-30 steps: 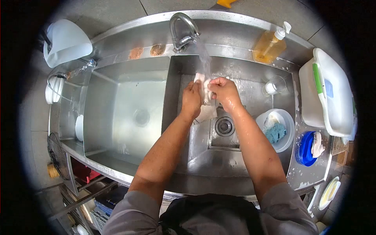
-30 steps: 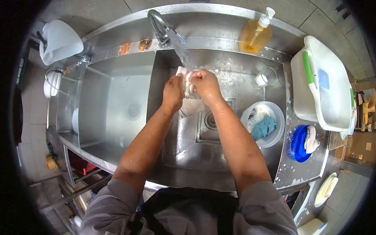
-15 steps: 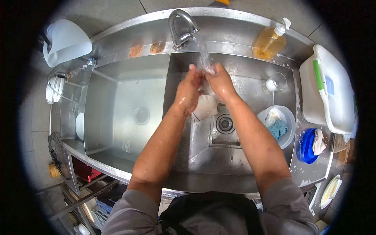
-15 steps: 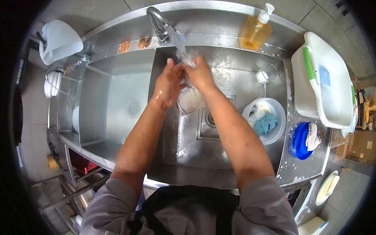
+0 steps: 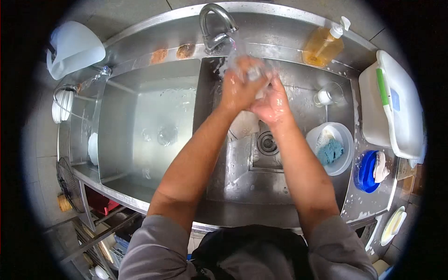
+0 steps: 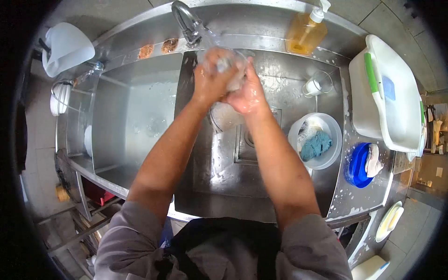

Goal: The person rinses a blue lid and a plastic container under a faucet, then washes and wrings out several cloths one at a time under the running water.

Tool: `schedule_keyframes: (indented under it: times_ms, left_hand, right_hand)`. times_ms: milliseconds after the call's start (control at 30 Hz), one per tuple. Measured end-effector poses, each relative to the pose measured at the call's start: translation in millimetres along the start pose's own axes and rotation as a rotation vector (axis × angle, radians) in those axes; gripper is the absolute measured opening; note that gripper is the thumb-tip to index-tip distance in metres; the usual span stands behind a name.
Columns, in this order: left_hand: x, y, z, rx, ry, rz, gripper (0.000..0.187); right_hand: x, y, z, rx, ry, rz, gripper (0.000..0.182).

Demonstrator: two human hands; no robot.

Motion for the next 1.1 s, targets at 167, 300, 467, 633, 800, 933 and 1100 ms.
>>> schedule_keyframes:
  times_ms: [167, 300, 467, 633, 800, 933, 1100]
  left_hand:
    - [10, -38, -34, -0.540, -0.345, 0.311, 0.022]
    - [32, -43, -70, -1.019, -1.110, 0.215, 0.030]
    - [34, -53, -106, -1.205, -1.675, -0.427, 0.036]
    - [5, -31, -93, -1.253, -1.228, 0.002, 0.047]
    - [9, -51, -75, -0.980, -0.753, 0.087, 0.041]
    - [12, -50, -55, -1.025, -1.005, 0.083, 0.040]
    - [9, -61, -55, -1.117, -1.030, 0.010, 0.044]
  right_hand:
    - [-7, 32, -5, -0.608, -0.269, 0.161, 0.020]
    - [24, 13, -20, -0.945, -1.346, 0.098, 0.020]
    - [54, -3, -16, -0.904, -2.052, -0.365, 0.027]
    - [49, 1, -39, -0.738, -2.189, -0.205, 0.047]
    - [32, 21, -47, -0.680, -2.003, 0.236, 0.045]
    - [3, 33, -16, -0.243, -1.355, -0.037, 0.042]
    - [-27, 31, -22, -0.394, -1.045, 0.128, 0.034]
Point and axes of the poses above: each hand's wrist, its own y-axis towards the middle knuckle, its own x-axis out of the palm, z = x × y, the point moved 4 cm from there along y, towards the middle knuckle, and after that the axes turned 5 degrees about -x, right-handed, at the moved point
